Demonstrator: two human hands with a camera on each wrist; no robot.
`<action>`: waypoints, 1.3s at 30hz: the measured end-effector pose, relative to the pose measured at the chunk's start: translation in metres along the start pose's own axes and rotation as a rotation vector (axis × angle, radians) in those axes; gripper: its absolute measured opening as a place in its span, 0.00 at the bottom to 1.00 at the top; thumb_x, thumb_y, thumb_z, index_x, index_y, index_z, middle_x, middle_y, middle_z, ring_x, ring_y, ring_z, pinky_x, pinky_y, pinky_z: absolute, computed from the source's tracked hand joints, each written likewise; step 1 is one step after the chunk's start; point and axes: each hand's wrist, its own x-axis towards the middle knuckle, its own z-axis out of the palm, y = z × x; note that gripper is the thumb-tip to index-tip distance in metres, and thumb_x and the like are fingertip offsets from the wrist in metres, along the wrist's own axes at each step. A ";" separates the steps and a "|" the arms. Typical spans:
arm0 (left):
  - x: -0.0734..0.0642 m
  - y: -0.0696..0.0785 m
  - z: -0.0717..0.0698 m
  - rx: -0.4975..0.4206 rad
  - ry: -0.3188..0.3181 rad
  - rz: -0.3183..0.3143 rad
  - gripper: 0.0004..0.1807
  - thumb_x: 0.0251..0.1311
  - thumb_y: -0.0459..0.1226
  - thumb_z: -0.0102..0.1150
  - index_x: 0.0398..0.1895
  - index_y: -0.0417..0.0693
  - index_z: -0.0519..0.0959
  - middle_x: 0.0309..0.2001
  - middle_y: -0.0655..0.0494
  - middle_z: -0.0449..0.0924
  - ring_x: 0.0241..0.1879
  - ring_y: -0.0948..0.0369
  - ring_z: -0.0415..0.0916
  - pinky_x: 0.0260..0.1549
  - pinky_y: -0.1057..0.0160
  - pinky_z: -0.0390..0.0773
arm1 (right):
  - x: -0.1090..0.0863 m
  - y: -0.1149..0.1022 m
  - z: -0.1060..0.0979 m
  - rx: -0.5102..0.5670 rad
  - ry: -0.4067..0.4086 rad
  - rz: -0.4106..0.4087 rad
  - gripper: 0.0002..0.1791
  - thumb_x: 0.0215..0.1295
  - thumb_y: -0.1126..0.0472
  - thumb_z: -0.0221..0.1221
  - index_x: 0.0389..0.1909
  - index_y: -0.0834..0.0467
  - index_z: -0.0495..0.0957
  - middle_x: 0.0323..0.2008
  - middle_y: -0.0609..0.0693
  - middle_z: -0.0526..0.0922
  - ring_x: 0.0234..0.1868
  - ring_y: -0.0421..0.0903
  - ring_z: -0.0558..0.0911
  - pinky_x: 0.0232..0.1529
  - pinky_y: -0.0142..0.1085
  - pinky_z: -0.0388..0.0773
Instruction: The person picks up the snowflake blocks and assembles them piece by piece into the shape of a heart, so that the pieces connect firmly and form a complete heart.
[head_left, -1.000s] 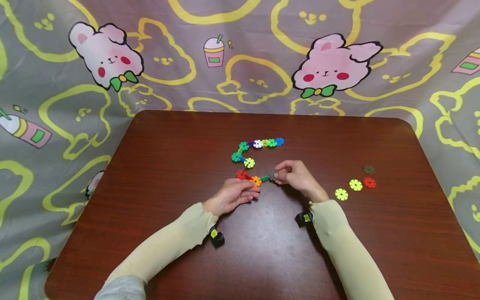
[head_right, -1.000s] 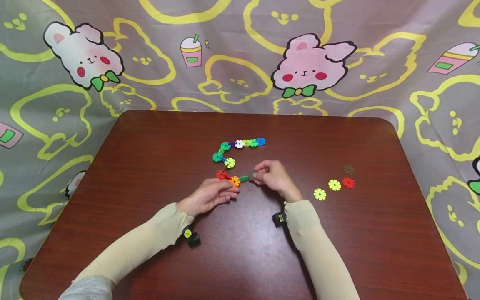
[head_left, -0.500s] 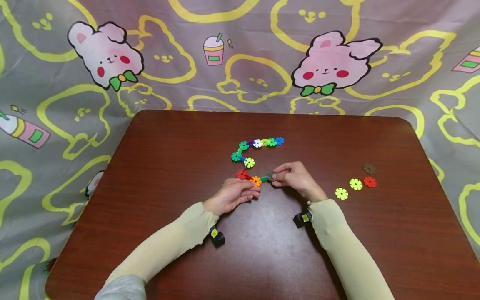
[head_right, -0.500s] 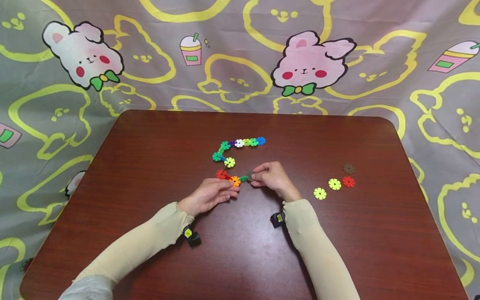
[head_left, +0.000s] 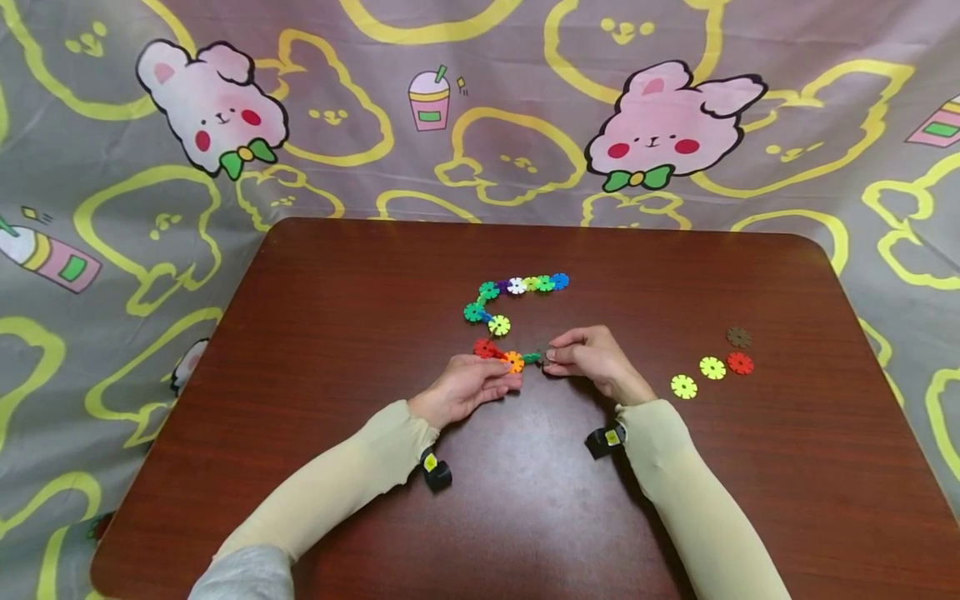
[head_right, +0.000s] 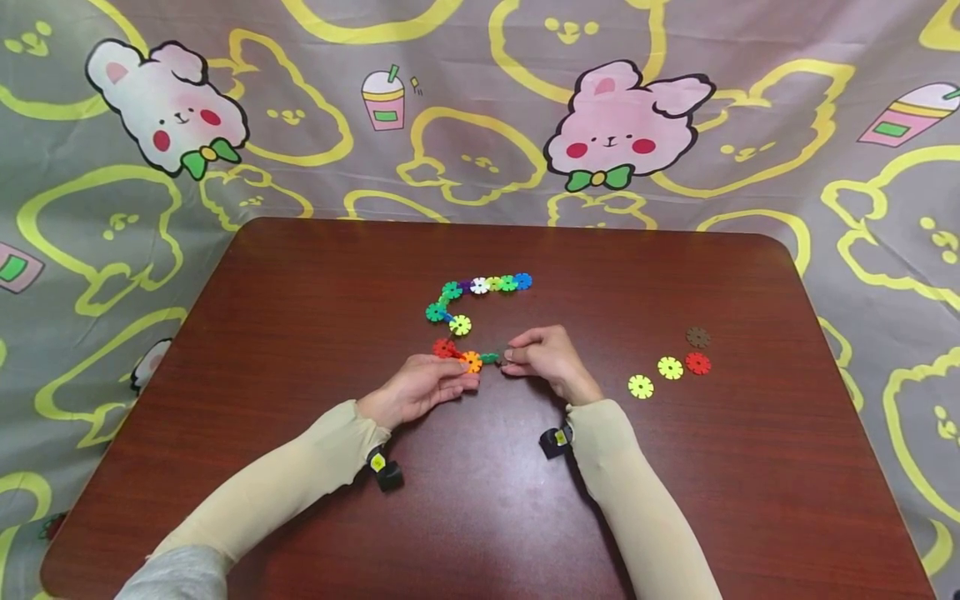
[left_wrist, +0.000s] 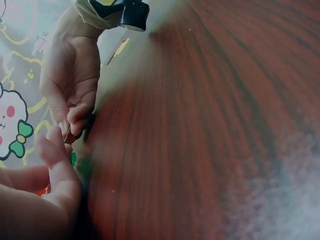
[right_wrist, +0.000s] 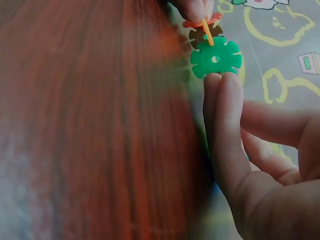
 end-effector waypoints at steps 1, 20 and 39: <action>0.000 0.000 0.000 -0.003 0.000 -0.003 0.16 0.66 0.31 0.54 0.53 0.29 0.76 0.28 0.50 0.85 0.30 0.63 0.85 0.28 0.73 0.81 | 0.000 0.000 0.000 0.002 0.002 0.000 0.18 0.61 0.76 0.57 0.52 0.79 0.70 0.28 0.53 0.83 0.28 0.42 0.86 0.37 0.36 0.85; 0.001 0.004 0.000 -0.059 -0.007 -0.051 0.16 0.65 0.28 0.54 0.54 0.27 0.74 0.29 0.48 0.85 0.31 0.61 0.85 0.32 0.69 0.83 | -0.002 0.002 0.009 0.105 0.032 0.006 0.17 0.61 0.78 0.57 0.50 0.80 0.69 0.29 0.54 0.81 0.28 0.44 0.86 0.37 0.36 0.85; 0.000 0.007 0.004 -0.049 0.003 -0.028 0.16 0.66 0.29 0.53 0.54 0.26 0.74 0.30 0.47 0.86 0.32 0.60 0.86 0.34 0.68 0.84 | -0.003 -0.002 0.006 0.064 -0.009 0.055 0.17 0.62 0.74 0.58 0.50 0.76 0.69 0.32 0.56 0.81 0.27 0.43 0.87 0.37 0.36 0.85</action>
